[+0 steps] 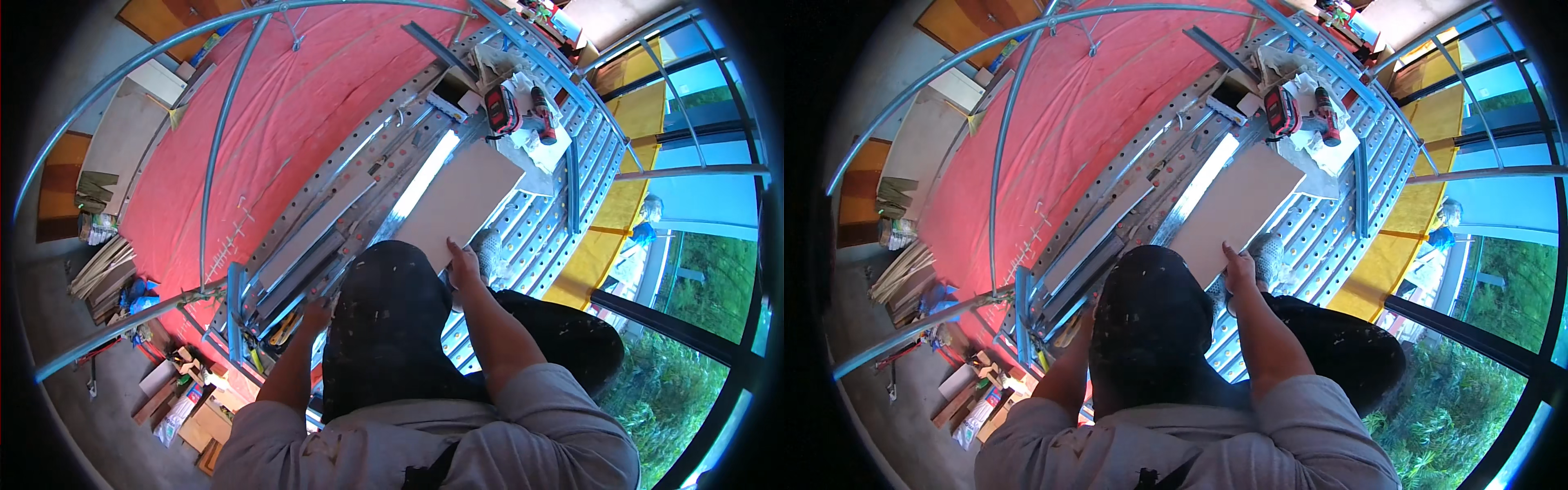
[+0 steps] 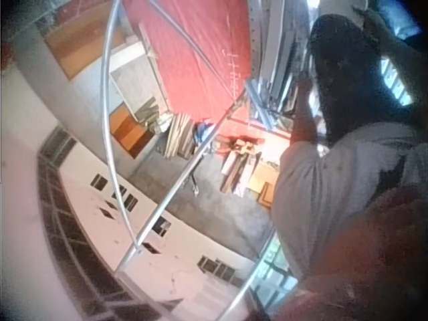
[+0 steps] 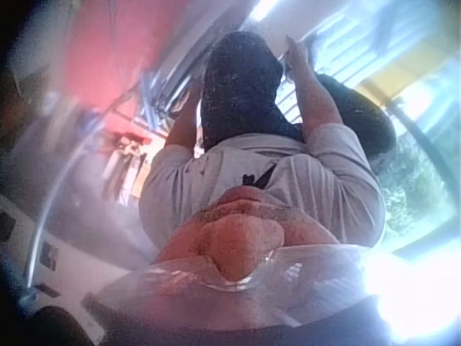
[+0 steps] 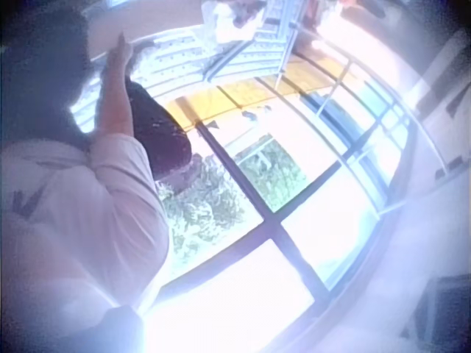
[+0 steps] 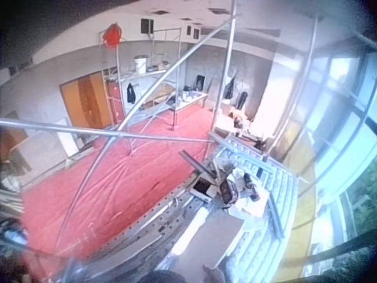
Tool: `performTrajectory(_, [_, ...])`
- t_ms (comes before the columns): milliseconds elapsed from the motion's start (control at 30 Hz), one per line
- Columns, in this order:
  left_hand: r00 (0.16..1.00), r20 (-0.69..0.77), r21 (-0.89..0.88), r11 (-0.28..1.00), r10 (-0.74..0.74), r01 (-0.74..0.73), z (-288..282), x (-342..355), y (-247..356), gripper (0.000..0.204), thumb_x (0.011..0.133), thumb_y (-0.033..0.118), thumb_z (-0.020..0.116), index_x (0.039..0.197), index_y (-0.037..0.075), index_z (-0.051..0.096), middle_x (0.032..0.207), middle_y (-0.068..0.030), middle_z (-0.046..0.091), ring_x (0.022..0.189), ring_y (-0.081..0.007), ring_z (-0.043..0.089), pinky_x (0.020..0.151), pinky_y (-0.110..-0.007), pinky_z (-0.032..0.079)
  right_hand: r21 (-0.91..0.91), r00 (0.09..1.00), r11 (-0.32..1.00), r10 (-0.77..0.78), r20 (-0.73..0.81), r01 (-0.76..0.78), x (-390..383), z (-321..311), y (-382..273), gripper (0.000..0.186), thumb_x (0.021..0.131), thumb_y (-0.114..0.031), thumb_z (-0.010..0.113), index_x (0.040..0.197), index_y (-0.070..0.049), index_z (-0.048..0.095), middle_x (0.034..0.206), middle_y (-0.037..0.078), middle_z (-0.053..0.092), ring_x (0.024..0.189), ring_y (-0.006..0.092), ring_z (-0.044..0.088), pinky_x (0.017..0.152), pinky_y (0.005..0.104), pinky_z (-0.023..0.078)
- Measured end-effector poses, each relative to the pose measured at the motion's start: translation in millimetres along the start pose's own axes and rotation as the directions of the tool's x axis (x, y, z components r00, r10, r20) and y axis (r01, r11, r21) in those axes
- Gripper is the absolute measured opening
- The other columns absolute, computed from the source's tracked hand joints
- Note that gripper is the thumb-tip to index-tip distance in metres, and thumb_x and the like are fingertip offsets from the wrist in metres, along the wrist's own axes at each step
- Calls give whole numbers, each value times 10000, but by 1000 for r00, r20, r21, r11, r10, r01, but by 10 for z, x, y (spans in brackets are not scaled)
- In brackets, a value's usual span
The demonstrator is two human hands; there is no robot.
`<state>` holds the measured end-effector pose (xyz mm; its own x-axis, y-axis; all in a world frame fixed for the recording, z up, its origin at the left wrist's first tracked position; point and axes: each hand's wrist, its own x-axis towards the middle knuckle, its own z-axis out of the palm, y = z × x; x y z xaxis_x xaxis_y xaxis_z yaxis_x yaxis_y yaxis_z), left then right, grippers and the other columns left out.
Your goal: The person uses a utility knife to cut a rectangular piece of white paneling while crouched on scaffolding, then holds the cut piece up to a hole in the ceiling.
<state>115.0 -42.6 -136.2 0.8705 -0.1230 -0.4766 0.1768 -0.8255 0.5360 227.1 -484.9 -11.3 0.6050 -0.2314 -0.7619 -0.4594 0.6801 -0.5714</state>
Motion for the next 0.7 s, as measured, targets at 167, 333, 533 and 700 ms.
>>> performTrajectory(167, [994,-38,-122,987,-106,100,310,179,77,387,911,168,531,1282,121,632,1135,-285,663,1065,-471,637,925,-527,506,-115,991,987,-122,-56,115,-55,-91,-6,384,946,-252,716,1184,11,571,1098,147,670,1059,276,645,917,386,508])
performTrajectory(333, [955,43,-360,887,-295,290,-117,67,-483,551,859,122,512,1409,152,547,1221,-292,638,1129,-464,623,1008,-512,484,-650,761,654,-625,-175,387,-115,682,137,427,916,-381,744,918,37,656,749,92,646,670,193,606,612,356,460])
performTrajectory(533, [944,64,-127,936,-324,330,146,129,613,572,828,103,513,1399,78,533,1214,-315,626,1071,-482,639,970,-537,498,-457,883,838,-424,-199,299,-39,65,-159,393,967,-300,683,1140,53,665,991,132,719,911,239,698,783,350,533])
performTrajectory(700, [936,-331,356,935,116,10,-123,-80,103,557,780,71,543,1336,46,567,1173,-298,620,1114,-474,597,961,-558,486,-124,998,991,-54,-31,50,-147,313,-116,387,992,-305,657,1184,20,569,1032,126,666,918,255,690,776,364,565])
